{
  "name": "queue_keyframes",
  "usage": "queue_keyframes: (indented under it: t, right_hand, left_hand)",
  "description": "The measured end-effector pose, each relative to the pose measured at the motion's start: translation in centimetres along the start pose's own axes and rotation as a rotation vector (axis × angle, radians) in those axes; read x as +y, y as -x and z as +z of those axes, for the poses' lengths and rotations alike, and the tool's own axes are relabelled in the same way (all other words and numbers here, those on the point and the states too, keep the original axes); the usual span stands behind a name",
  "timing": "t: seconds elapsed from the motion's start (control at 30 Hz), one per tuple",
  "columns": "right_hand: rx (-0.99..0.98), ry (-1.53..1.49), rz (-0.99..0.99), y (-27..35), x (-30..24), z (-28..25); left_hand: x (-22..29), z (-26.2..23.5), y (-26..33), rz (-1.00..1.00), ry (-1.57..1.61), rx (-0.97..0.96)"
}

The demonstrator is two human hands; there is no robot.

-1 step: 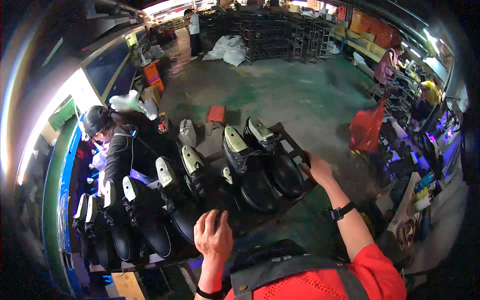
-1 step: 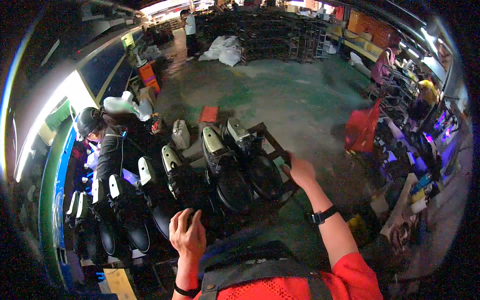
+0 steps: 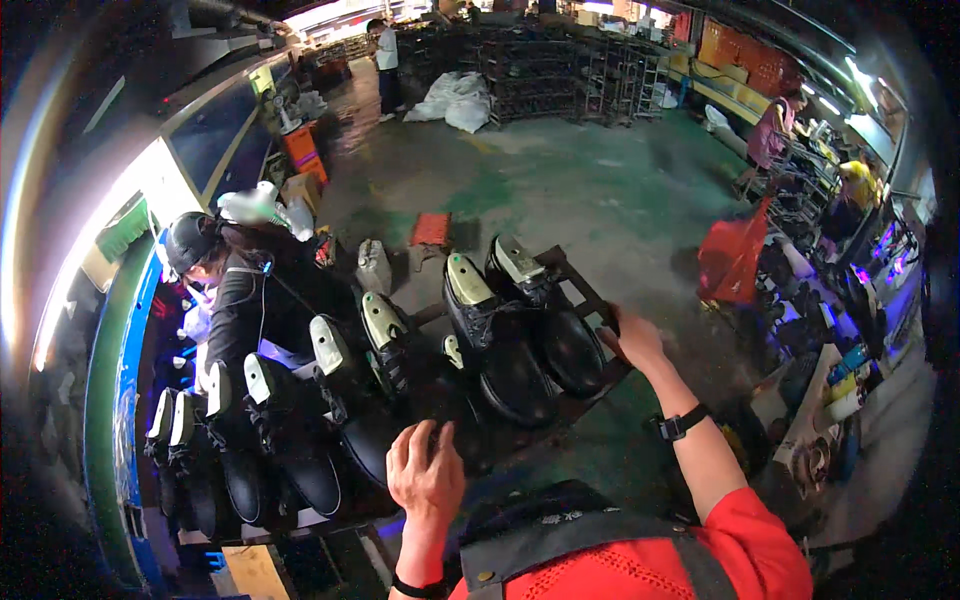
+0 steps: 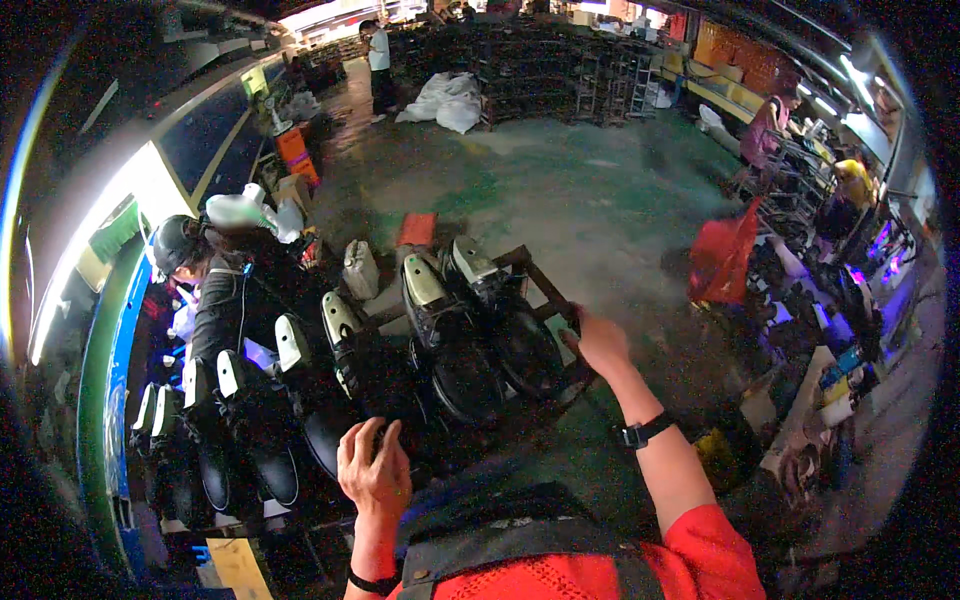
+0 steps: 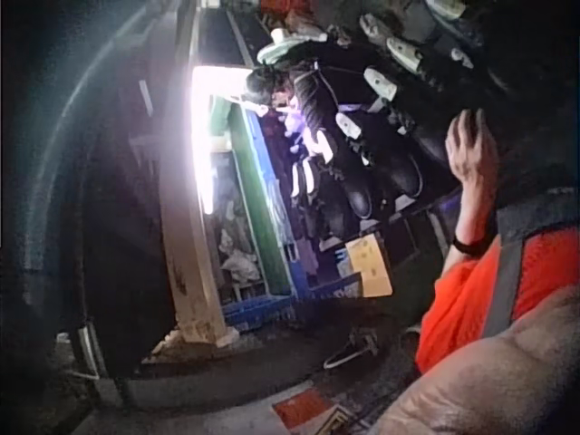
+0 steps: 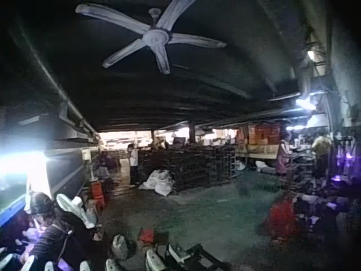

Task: The recorder is inspecting and arranging a row of black leather shoes on a drying or cooling rack in a shoe manufacturing facility.

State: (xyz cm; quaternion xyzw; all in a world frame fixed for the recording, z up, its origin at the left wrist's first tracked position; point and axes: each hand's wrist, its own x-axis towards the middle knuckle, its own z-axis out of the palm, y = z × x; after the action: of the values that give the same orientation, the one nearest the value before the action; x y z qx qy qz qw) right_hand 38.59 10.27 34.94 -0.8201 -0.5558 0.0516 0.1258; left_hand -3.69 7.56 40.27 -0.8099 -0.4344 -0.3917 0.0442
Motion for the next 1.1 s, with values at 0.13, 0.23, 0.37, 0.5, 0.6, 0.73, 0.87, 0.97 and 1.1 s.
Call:
queue_keyframes:
  t: [0.13, 0.23, 0.37, 0.5, 0.6, 0.73, 0.87, 0.97, 1.1]
  right_hand:
    - [0.049, -0.063, -0.017, 0.4, 0.1, -0.2]
    - [0.062, -0.077, -0.012, 0.3, 0.4, 0.2]
    - [-0.025, -0.072, 0.036, -0.6, 1.2, 0.5]
    - [-0.038, -0.098, 0.08, -1.0, 1.7, 0.4]
    - [-0.037, -0.008, 0.068, -1.0, 1.6, 0.3]
    - [0.038, -0.154, 0.011, -0.7, 1.5, 0.5]
    - [0.115, -0.108, -0.067, -0.6, 1.6, 0.7]
    - [0.056, -0.111, -0.01, -0.7, 1.9, 0.5]
    - [0.051, -0.101, -0.039, -0.9, 2.3, 0.7]
  left_hand:
    - [0.1, 0.0, -0.1, -0.006, -0.032, 0.008]
    - [0.0, 0.0, -0.2, -0.003, -0.02, 0.01]
    - [-0.4, 0.1, 0.2, 0.002, -0.021, -0.028]
    - [-0.7, 0.4, 0.7, 0.017, -0.028, -0.001]
    - [-0.7, 0.5, 0.7, 0.025, -0.023, 0.019]
    - [-0.7, 0.4, 0.6, 0.028, -0.013, 0.023]
    - [-0.8, 0.4, 0.9, 0.023, 0.005, -0.018]
    - [-0.8, 0.5, 0.8, 0.017, 0.018, -0.003]
    - [-0.8, 0.3, 0.7, 0.021, 0.031, -0.002]
